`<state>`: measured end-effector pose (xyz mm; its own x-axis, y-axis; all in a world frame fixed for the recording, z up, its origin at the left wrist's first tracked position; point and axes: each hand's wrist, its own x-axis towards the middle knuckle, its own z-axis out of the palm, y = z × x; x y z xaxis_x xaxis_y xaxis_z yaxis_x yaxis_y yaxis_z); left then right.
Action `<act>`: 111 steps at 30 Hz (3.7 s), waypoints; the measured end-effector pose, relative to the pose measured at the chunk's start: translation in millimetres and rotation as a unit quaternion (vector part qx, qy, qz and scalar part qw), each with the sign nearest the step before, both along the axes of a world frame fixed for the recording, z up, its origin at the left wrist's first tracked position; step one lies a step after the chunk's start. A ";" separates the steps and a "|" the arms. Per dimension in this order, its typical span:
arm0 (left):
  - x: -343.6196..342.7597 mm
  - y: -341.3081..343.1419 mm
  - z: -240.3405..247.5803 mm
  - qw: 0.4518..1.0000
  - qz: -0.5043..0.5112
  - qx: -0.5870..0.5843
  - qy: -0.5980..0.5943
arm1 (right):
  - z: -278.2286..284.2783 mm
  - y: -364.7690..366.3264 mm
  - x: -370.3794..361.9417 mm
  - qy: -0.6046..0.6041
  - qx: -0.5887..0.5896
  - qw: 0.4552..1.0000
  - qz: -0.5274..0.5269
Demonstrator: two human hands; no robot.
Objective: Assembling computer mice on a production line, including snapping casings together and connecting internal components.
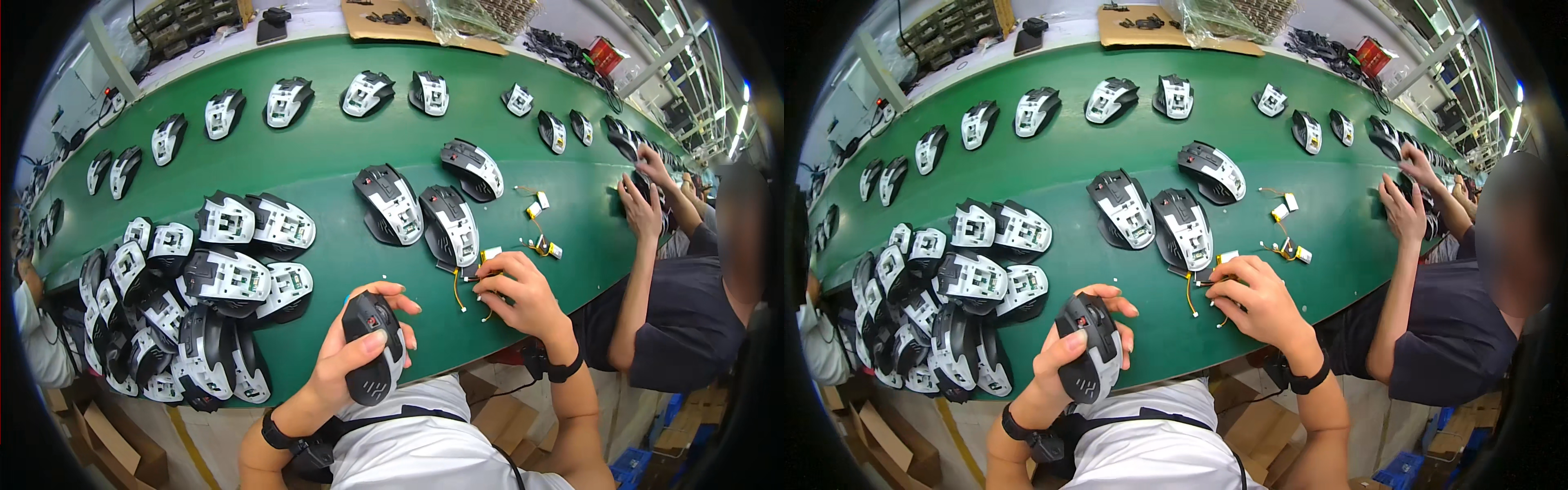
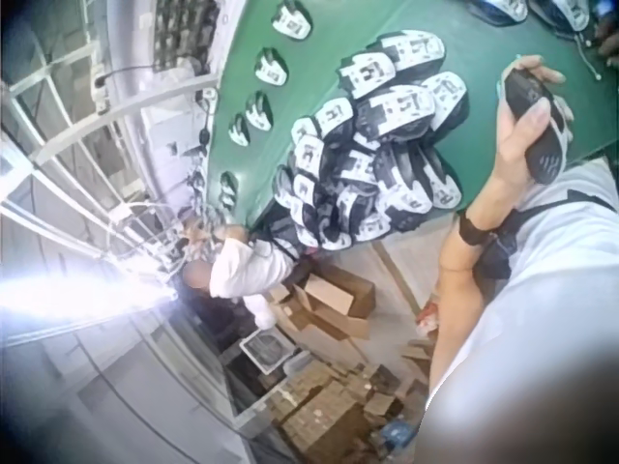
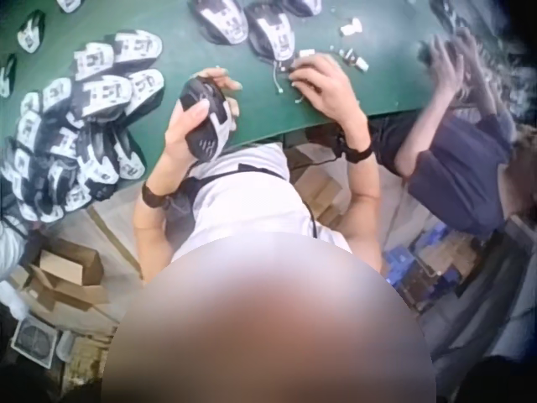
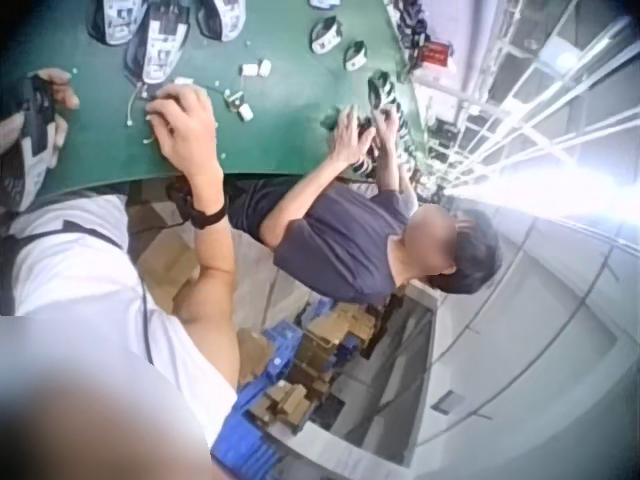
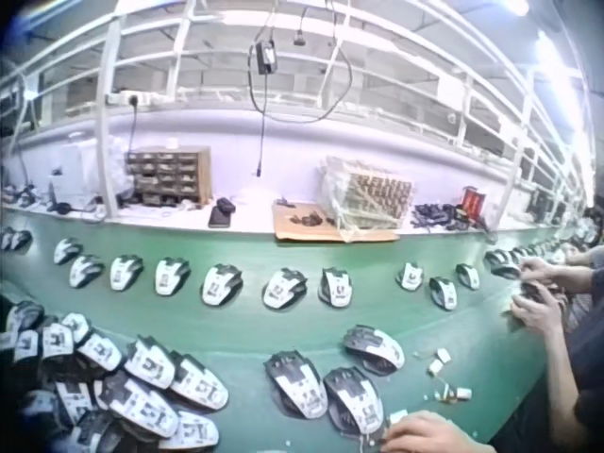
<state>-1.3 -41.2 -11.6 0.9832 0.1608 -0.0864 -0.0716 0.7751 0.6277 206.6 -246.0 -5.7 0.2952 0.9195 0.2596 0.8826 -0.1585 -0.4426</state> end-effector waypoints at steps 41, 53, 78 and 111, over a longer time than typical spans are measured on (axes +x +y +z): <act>33.9 37.1 -2.8 0.992 0.096 0.012 -0.081 | 10.3 112.8 -24.2 0.435 0.191 0.879 -0.034; 35.7 35.9 -14.2 0.968 0.146 -0.189 -0.077 | 15.5 118.0 -57.9 0.042 0.221 0.952 0.209; 30.9 33.7 -10.7 0.954 0.165 -0.244 -0.050 | 0.7 112.4 -71.6 0.030 0.249 0.947 0.202; 32.6 32.3 -19.5 0.955 0.187 -0.226 -0.041 | -3.2 111.0 -86.2 0.095 0.231 0.964 0.086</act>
<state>31.2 -9.0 -31.1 0.8704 0.4673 -0.1552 -0.4318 0.8758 0.2157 120.4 -135.0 -8.9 0.2304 0.7584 0.6097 0.7746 0.2363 -0.5867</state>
